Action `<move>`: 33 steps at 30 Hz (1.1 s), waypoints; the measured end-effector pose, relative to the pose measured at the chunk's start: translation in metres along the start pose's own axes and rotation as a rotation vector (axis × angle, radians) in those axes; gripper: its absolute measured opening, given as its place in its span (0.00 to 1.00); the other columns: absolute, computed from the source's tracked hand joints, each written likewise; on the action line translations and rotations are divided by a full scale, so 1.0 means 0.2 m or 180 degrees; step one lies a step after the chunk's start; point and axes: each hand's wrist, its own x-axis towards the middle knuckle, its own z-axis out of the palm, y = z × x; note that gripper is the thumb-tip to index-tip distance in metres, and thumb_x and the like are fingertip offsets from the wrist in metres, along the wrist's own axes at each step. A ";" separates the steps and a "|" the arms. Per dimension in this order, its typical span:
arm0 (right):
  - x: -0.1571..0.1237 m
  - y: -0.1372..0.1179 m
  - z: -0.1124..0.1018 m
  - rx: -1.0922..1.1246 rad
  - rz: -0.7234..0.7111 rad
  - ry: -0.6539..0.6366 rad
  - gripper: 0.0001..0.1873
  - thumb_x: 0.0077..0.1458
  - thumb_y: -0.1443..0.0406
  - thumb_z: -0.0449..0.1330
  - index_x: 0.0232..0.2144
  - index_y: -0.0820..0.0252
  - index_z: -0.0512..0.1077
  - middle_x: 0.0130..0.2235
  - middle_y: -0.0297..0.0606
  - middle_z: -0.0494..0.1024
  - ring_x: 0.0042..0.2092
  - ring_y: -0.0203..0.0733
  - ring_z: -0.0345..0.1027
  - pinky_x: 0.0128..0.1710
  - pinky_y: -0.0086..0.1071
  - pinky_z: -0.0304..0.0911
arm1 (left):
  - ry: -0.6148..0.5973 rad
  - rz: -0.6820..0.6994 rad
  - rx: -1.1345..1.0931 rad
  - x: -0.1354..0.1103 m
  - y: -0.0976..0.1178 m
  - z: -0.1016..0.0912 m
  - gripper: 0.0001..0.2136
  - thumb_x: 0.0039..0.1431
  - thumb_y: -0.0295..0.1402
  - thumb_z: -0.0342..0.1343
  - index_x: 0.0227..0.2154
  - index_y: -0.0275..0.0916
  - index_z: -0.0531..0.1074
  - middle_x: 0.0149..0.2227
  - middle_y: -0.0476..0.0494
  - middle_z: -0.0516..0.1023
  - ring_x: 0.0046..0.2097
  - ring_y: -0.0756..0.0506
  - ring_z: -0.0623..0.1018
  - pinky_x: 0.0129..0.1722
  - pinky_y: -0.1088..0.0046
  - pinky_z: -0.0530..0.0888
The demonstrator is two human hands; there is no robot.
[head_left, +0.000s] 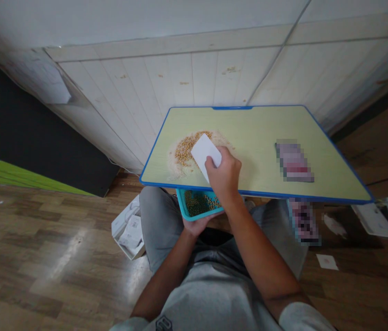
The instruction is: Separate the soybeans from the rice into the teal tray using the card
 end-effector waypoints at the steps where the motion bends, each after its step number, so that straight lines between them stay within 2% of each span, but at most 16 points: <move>1: 0.00 -0.01 0.01 0.0028 -0.0058 0.0017 0.14 0.60 0.64 0.60 0.46 0.58 0.80 0.38 0.47 0.87 0.39 0.54 0.80 0.44 0.43 0.73 | 0.0013 0.0003 -0.0001 0.00 0.00 -0.01 0.37 0.76 0.57 0.37 0.81 0.45 0.49 0.83 0.35 0.50 0.83 0.23 0.42 0.75 0.23 0.39; 6: 0.02 -0.09 0.08 0.0142 -0.0212 -0.0236 0.16 0.62 0.66 0.59 0.50 0.60 0.80 0.41 0.48 0.88 0.43 0.53 0.81 0.46 0.42 0.74 | 0.0368 0.0103 -0.0088 0.01 0.00 -0.08 0.33 0.78 0.52 0.37 0.80 0.50 0.52 0.82 0.38 0.53 0.82 0.25 0.50 0.75 0.23 0.48; 9: 0.04 -0.14 0.12 0.0045 -0.0152 -0.0596 0.18 0.63 0.67 0.58 0.52 0.64 0.80 0.41 0.51 0.87 0.43 0.55 0.81 0.47 0.44 0.73 | 0.0651 0.0149 -0.0181 0.02 0.00 -0.12 0.31 0.79 0.50 0.36 0.79 0.52 0.54 0.81 0.39 0.56 0.81 0.26 0.53 0.74 0.22 0.52; 12: 0.05 -0.15 0.12 -0.0048 -0.0032 -0.0768 0.19 0.64 0.68 0.58 0.54 0.66 0.80 0.43 0.53 0.87 0.44 0.56 0.81 0.49 0.45 0.73 | 0.0710 0.0190 -0.0182 0.02 0.00 -0.11 0.31 0.79 0.50 0.34 0.79 0.53 0.55 0.81 0.39 0.58 0.82 0.27 0.53 0.74 0.22 0.54; 21: 0.09 -0.06 0.06 -0.0221 0.0223 -0.0491 0.19 0.62 0.68 0.59 0.53 0.66 0.80 0.44 0.55 0.87 0.46 0.58 0.81 0.51 0.47 0.72 | 0.0227 0.0057 -0.0057 0.02 -0.01 -0.02 0.36 0.76 0.56 0.40 0.78 0.44 0.58 0.81 0.32 0.57 0.82 0.23 0.47 0.75 0.22 0.41; 27: 0.13 0.00 0.02 -0.0110 0.0208 -0.0291 0.17 0.60 0.67 0.60 0.49 0.64 0.81 0.42 0.53 0.88 0.43 0.57 0.81 0.50 0.47 0.73 | 0.0144 -0.0135 -0.0198 0.03 0.00 -0.06 0.38 0.74 0.59 0.38 0.80 0.48 0.52 0.82 0.35 0.53 0.82 0.23 0.46 0.74 0.20 0.41; 30: 0.16 0.03 -0.03 0.0105 0.0310 -0.0269 0.16 0.60 0.65 0.62 0.48 0.63 0.80 0.43 0.52 0.87 0.44 0.58 0.81 0.50 0.50 0.73 | 0.0063 -0.0213 -0.0263 0.03 0.00 -0.08 0.39 0.74 0.60 0.36 0.81 0.48 0.50 0.82 0.37 0.53 0.82 0.24 0.44 0.75 0.20 0.39; 33: 0.19 0.07 -0.11 0.0410 0.0344 0.0001 0.13 0.59 0.65 0.62 0.46 0.60 0.79 0.42 0.47 0.86 0.45 0.57 0.80 0.51 0.51 0.74 | -0.0005 -0.0250 -0.0308 0.04 0.00 -0.10 0.39 0.74 0.61 0.36 0.81 0.51 0.48 0.82 0.39 0.51 0.83 0.26 0.42 0.75 0.21 0.38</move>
